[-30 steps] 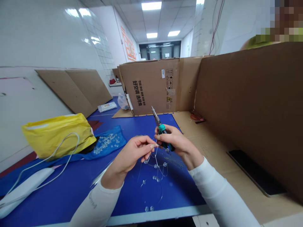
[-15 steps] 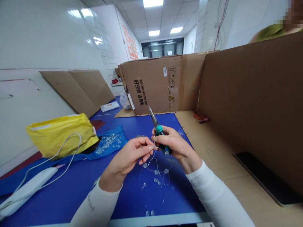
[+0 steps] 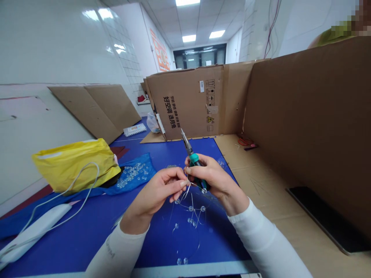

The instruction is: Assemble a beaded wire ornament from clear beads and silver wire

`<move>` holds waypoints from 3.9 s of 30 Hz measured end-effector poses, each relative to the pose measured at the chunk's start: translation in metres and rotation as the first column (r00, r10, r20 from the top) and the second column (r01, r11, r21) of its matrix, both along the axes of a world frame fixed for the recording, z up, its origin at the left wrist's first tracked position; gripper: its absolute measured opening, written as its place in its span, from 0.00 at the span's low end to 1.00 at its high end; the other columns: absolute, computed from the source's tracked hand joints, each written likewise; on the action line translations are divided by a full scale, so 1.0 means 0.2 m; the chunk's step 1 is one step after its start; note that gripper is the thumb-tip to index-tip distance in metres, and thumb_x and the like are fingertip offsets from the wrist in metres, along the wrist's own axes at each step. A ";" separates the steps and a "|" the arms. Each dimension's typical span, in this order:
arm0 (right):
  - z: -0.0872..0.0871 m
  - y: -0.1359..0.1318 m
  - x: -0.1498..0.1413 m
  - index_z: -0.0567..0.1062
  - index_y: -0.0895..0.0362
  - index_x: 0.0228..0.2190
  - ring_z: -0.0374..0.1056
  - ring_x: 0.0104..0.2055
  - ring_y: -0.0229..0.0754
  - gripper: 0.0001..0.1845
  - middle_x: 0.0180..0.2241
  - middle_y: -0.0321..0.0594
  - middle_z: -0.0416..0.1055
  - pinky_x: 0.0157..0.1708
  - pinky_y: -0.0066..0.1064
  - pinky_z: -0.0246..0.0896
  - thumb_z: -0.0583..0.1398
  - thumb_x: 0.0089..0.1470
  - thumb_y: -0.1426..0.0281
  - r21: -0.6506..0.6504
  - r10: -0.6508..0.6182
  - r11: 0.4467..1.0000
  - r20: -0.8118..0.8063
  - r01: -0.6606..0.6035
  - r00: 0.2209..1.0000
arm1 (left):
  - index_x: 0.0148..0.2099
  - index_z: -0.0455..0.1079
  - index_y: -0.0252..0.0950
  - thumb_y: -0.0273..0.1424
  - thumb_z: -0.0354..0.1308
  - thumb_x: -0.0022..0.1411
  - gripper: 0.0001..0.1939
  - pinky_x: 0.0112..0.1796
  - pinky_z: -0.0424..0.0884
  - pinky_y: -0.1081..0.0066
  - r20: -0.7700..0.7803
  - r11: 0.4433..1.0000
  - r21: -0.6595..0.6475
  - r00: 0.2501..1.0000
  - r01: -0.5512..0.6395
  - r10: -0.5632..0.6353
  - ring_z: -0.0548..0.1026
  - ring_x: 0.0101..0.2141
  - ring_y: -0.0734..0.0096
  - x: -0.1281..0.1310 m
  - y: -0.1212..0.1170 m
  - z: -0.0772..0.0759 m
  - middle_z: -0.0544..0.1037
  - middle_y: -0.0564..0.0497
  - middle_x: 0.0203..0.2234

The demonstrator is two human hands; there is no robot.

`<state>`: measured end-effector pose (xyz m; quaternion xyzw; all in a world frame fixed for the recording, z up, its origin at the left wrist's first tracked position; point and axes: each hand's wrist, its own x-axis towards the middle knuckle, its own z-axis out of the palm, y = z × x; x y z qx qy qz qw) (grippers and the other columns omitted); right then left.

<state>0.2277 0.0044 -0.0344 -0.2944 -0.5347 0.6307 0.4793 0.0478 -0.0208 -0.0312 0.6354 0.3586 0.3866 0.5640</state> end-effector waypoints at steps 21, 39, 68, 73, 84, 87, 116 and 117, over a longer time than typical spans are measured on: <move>0.05 -0.06 0.11 0.75 0.54 0.43 0.71 0.38 0.44 0.12 0.38 0.40 0.76 0.40 0.37 0.64 0.64 0.57 0.64 0.690 -0.571 0.702 0.399 0.176 0.717 | 0.33 0.74 0.32 0.35 0.66 0.59 0.11 0.17 0.59 0.79 0.083 0.993 0.020 0.989 -0.120 0.118 0.65 0.17 0.82 -0.04 0.02 0.03 0.73 0.55 0.22; 0.04 -0.14 0.10 0.78 0.60 0.45 0.68 0.36 0.52 0.11 0.38 0.49 0.78 0.35 0.41 0.57 0.61 0.63 0.69 0.919 -0.951 0.131 0.222 -0.371 0.216 | 0.27 0.75 0.31 0.33 0.69 0.51 0.10 0.17 0.60 0.80 0.207 0.912 -0.010 0.892 -0.409 0.402 0.67 0.16 0.82 -0.19 0.10 0.08 0.75 0.53 0.19; 0.06 -0.16 0.07 0.78 0.62 0.48 0.63 0.33 0.48 0.13 0.38 0.46 0.80 0.31 0.40 0.47 0.58 0.64 0.76 0.870 -0.985 0.032 0.112 -0.491 0.133 | 0.27 0.72 0.33 0.35 0.65 0.52 0.10 0.18 0.61 0.78 0.004 0.933 0.091 0.937 -0.349 0.350 0.65 0.15 0.80 -0.26 0.12 0.09 0.71 0.56 0.15; 0.06 -0.17 0.08 0.79 0.62 0.47 0.62 0.32 0.48 0.13 0.37 0.46 0.79 0.31 0.40 0.47 0.58 0.64 0.75 0.857 -0.984 0.051 0.132 -0.513 0.121 | 0.27 0.72 0.33 0.35 0.65 0.52 0.10 0.17 0.61 0.78 0.009 0.930 0.086 0.934 -0.357 0.358 0.66 0.16 0.80 -0.25 0.13 0.08 0.72 0.55 0.17; 0.05 -0.17 0.11 0.79 0.60 0.46 0.61 0.31 0.47 0.12 0.34 0.45 0.77 0.32 0.40 0.45 0.58 0.64 0.76 0.836 -0.977 0.097 0.183 -0.539 0.108 | 0.29 0.74 0.33 0.34 0.63 0.54 0.08 0.19 0.64 0.77 -0.104 0.933 0.187 0.938 -0.309 0.332 0.68 0.17 0.78 -0.24 0.13 0.08 0.71 0.55 0.17; 0.06 -0.17 0.13 0.79 0.58 0.44 0.61 0.31 0.47 0.11 0.33 0.44 0.76 0.32 0.40 0.46 0.56 0.65 0.74 0.836 -0.970 0.117 0.211 -0.537 0.117 | 0.29 0.75 0.33 0.33 0.63 0.56 0.08 0.20 0.64 0.78 -0.157 0.931 0.229 0.934 -0.283 0.322 0.70 0.18 0.77 -0.24 0.12 0.09 0.71 0.55 0.17; 0.04 -0.13 0.29 0.81 0.53 0.43 0.78 0.34 0.47 0.11 0.37 0.40 0.82 0.32 0.37 0.66 0.62 0.60 0.69 0.834 -0.807 0.339 0.495 -0.435 0.321 | 0.40 0.79 0.36 0.25 0.55 0.69 0.11 0.40 0.69 0.67 -0.509 0.706 0.688 0.805 0.168 0.304 0.79 0.37 0.63 -0.22 0.07 0.08 0.83 0.46 0.35; 0.04 -0.13 0.29 0.81 0.53 0.44 0.78 0.34 0.46 0.11 0.38 0.41 0.82 0.33 0.36 0.67 0.62 0.59 0.69 0.830 -0.800 0.347 0.505 -0.435 0.324 | 0.40 0.79 0.37 0.25 0.55 0.70 0.11 0.40 0.69 0.67 -0.516 0.710 0.682 0.804 0.177 0.295 0.79 0.37 0.63 -0.22 0.06 0.08 0.83 0.46 0.35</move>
